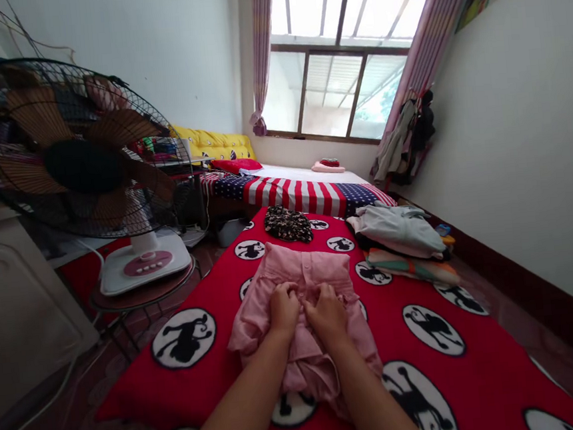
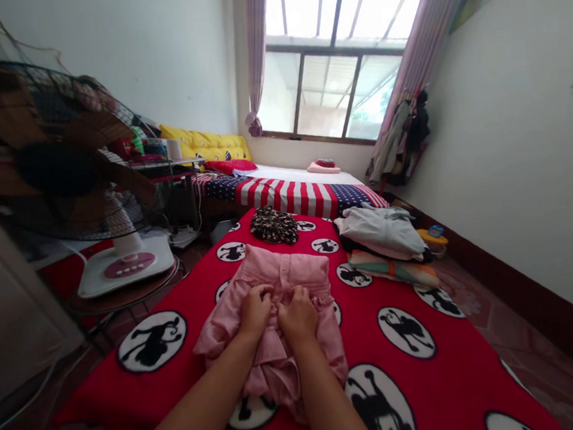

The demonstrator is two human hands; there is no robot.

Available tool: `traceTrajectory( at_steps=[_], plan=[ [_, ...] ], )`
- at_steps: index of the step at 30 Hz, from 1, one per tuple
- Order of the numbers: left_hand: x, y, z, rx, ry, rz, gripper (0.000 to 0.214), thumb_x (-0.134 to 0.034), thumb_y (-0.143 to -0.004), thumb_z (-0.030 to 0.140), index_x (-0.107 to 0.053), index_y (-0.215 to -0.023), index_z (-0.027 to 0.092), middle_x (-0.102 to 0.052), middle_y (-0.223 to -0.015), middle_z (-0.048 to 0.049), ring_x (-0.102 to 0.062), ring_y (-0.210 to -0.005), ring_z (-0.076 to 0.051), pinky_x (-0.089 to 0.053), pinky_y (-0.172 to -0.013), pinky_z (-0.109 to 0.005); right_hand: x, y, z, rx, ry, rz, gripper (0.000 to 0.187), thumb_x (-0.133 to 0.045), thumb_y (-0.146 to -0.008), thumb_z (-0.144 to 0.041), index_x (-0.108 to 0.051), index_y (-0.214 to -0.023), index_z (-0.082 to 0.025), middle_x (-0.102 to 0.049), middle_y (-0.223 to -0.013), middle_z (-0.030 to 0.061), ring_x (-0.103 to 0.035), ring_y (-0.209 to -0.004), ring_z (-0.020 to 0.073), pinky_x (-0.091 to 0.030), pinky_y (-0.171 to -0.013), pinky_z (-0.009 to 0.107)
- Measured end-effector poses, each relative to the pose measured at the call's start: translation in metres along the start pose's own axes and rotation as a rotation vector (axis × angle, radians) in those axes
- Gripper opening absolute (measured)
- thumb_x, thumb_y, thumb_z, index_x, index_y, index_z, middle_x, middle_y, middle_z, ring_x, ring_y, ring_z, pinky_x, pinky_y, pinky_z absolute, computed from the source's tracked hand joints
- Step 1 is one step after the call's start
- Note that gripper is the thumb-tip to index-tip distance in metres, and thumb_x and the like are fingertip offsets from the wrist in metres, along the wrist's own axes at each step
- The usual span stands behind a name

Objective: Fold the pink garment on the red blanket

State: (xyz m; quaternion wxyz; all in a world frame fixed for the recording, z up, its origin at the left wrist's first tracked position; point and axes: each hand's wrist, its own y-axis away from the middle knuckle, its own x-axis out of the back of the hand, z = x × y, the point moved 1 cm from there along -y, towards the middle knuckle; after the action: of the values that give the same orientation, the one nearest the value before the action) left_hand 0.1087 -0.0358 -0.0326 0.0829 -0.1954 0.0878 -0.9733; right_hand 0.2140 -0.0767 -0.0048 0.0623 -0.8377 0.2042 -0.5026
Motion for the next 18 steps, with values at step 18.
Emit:
traceTrajectory(
  at_steps=[18],
  plan=[
    [0.000, 0.011, 0.016, -0.051, -0.429, -0.054, 0.017, -0.054, -0.082, 0.019, -0.070, -0.088, 0.016, -0.068, -0.093, -0.0113, -0.064, -0.088, -0.022, -0.045, -0.077, -0.029, -0.004, -0.014, -0.004, -0.093, 0.205, -0.111, 0.049, -0.051, -0.084, -0.059, -0.063, -0.098, -0.014, -0.067, -0.099, 0.0172, -0.066, -0.092, 0.0298, -0.045, -0.075, 0.035]
  ],
)
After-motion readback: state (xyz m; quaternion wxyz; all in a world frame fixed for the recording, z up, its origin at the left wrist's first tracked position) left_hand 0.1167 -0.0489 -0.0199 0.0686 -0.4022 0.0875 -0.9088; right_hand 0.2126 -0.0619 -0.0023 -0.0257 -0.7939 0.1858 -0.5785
